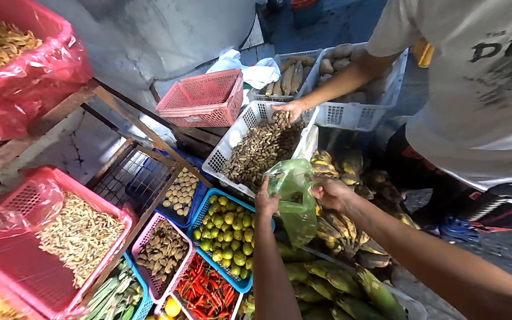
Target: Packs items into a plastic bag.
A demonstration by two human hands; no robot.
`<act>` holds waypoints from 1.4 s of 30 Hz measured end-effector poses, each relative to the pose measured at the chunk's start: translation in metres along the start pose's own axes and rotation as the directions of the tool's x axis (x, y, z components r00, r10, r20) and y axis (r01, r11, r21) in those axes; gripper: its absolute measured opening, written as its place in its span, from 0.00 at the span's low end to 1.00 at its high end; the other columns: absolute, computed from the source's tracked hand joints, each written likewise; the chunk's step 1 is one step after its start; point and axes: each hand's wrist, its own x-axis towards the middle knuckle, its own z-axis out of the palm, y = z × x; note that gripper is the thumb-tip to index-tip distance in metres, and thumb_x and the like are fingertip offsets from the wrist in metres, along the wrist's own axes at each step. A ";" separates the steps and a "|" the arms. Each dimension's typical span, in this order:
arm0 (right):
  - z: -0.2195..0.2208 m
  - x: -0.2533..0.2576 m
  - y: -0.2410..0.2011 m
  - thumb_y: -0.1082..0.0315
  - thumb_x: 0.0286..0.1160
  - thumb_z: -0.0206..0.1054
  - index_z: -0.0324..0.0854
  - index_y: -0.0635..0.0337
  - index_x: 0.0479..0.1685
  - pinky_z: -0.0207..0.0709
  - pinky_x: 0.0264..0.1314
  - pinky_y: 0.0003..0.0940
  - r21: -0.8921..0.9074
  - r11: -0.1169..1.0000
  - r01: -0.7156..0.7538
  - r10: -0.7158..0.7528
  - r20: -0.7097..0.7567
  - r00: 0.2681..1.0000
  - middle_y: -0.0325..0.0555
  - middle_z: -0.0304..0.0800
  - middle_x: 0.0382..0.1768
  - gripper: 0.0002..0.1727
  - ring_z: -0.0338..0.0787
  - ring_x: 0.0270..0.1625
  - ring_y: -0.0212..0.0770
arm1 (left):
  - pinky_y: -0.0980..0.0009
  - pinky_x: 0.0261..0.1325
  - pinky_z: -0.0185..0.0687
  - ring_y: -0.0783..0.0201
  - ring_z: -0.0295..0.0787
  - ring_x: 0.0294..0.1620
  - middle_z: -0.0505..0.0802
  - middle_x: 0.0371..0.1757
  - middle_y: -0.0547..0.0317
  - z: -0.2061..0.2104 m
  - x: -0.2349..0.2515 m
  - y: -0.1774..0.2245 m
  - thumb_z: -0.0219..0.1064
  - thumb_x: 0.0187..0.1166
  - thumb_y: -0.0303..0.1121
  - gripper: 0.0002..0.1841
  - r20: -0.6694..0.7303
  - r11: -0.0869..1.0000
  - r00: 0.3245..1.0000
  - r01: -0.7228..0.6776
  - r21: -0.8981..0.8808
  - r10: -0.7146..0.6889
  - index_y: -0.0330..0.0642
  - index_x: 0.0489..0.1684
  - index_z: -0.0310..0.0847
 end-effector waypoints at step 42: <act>0.000 0.002 0.002 0.72 0.89 0.55 0.72 0.59 0.56 0.75 0.20 0.18 -0.013 1.000 -0.007 0.008 0.020 1.000 0.37 0.76 0.27 0.06 0.70 0.15 0.25 | 0.47 0.83 0.68 0.42 0.73 0.83 0.72 0.86 0.37 -0.003 0.003 0.001 0.69 0.78 0.25 0.45 0.043 0.999 0.999 0.033 -0.017 -0.033 0.50 0.96 0.45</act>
